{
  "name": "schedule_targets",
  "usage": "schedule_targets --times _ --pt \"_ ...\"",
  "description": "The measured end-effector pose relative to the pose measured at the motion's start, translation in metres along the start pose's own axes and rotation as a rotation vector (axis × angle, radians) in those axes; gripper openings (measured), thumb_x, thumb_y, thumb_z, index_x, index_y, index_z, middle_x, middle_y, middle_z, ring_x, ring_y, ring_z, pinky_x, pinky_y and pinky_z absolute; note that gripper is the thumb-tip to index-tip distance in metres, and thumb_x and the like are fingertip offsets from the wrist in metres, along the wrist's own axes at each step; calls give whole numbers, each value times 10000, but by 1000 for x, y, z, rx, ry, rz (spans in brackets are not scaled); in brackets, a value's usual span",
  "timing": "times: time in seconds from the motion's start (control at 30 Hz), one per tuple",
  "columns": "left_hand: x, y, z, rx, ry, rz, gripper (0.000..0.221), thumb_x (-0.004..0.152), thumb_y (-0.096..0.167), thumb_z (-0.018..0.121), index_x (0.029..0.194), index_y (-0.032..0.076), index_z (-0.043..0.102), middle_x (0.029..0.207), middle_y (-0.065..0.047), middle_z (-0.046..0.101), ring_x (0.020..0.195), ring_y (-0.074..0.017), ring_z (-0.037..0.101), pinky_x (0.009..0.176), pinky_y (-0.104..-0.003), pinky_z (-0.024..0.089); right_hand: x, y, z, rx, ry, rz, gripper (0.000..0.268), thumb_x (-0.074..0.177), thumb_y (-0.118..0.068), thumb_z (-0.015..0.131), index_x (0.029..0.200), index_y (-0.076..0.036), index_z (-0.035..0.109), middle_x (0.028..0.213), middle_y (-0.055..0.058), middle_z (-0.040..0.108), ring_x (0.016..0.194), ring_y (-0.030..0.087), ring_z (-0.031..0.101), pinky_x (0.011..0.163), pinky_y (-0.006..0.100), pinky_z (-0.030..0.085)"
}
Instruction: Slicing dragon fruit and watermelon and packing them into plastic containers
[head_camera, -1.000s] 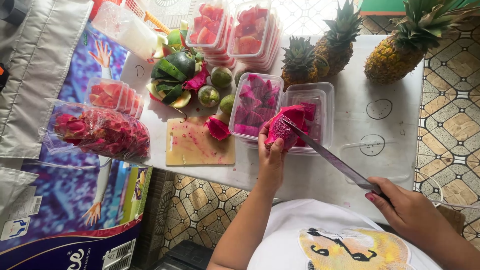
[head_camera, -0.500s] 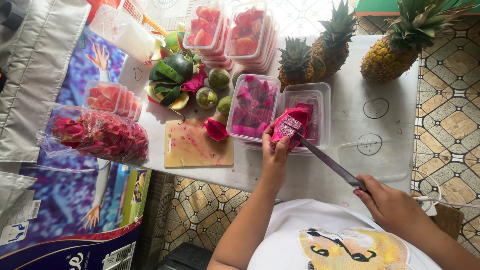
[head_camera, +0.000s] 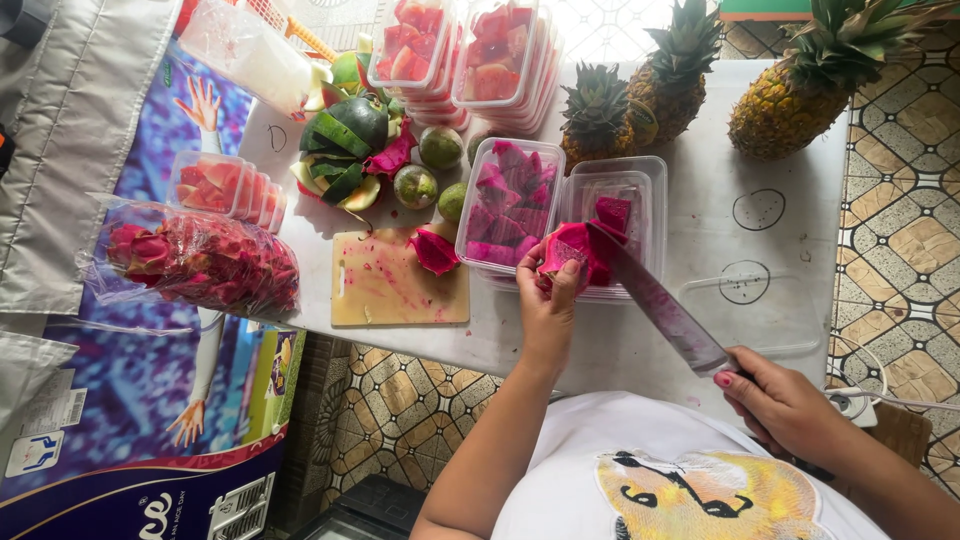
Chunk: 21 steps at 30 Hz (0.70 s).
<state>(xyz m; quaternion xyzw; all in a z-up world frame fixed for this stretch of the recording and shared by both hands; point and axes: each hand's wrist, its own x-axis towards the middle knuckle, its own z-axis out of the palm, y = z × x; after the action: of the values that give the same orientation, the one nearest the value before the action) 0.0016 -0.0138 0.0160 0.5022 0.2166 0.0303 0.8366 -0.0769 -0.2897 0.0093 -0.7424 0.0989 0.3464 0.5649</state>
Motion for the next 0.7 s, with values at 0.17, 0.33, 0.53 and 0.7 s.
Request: schedule_targets --times 0.17,0.33,0.53,0.7 --pt "1 7 -6 72 6 8 767 847 399 704 1460 86 365 1296 -174 608 1142 -223 629 990 -319 518 -3 -7 -10 -111 97 31 222 1047 -204 573 916 -30 617 586 129 564 368 230 493 308 344 390" --pt "8 -1 -16 -43 -134 61 946 809 589 689 1541 116 319 1462 -165 461 1296 -283 542 1003 -424 560 -12 -1 -20 -387 165 -65 227 991 -322 570 1110 -180 700 588 30 621 508 178 554 559 325 452" --pt "15 -15 -18 -169 -281 205 1032 854 605 716 1600 89 224 1556 -148 360 1274 -304 551 911 -389 596 -31 -13 -15 -715 231 -390 407 897 -396 616 1285 -279 641 838 -51 803 627 184 750 638 310 546" --pt "14 -12 -13 -165 -327 288 979 920 559 685 1614 72 197 1614 -146 264 1387 -300 450 1011 -404 544 -31 -10 -14 -817 302 -477 408 895 -410 608 1280 -280 632 972 -114 799 714 175 774 651 361 596"
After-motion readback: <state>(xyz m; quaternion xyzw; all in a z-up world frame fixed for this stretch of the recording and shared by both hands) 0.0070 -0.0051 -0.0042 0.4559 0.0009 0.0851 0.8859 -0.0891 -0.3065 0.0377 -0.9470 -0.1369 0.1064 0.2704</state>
